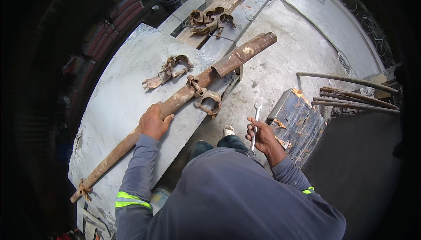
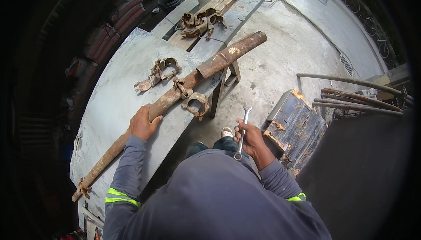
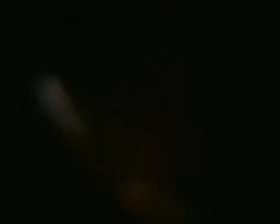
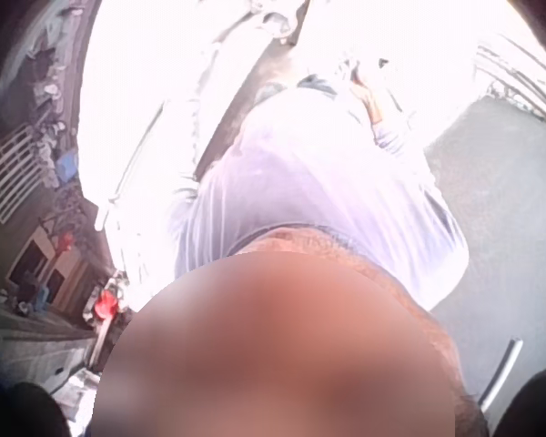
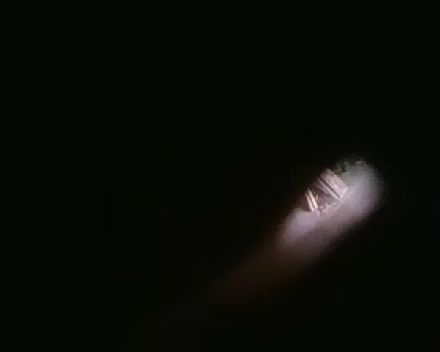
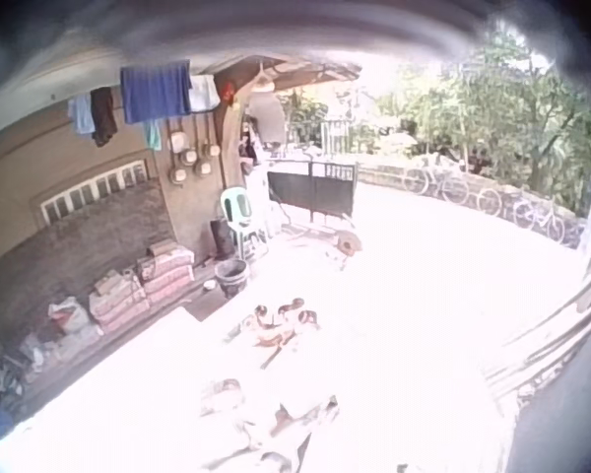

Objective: The person assembles a metal scaffolding pole by attaching metal clamps and tightening them with a wrench. They then walk to a storage area and pick up a coil of wire.

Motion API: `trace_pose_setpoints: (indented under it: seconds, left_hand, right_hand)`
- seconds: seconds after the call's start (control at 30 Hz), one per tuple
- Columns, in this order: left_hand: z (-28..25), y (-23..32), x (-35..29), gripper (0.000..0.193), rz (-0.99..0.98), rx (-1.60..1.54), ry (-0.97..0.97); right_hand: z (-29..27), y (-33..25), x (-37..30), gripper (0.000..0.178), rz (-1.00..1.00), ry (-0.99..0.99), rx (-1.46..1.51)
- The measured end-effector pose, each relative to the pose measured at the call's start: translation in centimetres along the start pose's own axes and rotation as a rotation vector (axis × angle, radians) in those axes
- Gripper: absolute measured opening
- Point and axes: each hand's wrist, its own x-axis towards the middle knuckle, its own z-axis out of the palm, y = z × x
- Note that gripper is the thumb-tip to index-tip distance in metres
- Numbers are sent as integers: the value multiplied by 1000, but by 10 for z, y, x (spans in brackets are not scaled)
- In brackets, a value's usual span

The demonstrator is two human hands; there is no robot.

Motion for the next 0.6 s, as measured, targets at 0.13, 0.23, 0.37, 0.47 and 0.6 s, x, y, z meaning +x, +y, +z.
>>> trace_pose_setpoints:
  seconds: [0.13, 0.23, 0.37, 0.47, 0.6]
  left_hand:
    - [5, 0, -3, 62, 28, 45, 65]
    - [4, 0, 0, 59, 27, 44, 57]
    - [0, 5, 0, 52, -37, 38, 21]
    - [-4, 7, -1, 50, -64, 11, 15]
    - [-5, 4, -2, 48, -62, -50, 29]
  right_hand:
    - [10, -30, -50, 36, -155, -209, -462]
    - [55, -114, -69, 33, -944, -313, -1323]
    - [157, -187, -77, 22, -1190, -234, -2279]
    - [234, -171, -69, 13, -1137, -174, -2709]
    - [301, -138, -65, 12, -1152, -356, -2969]
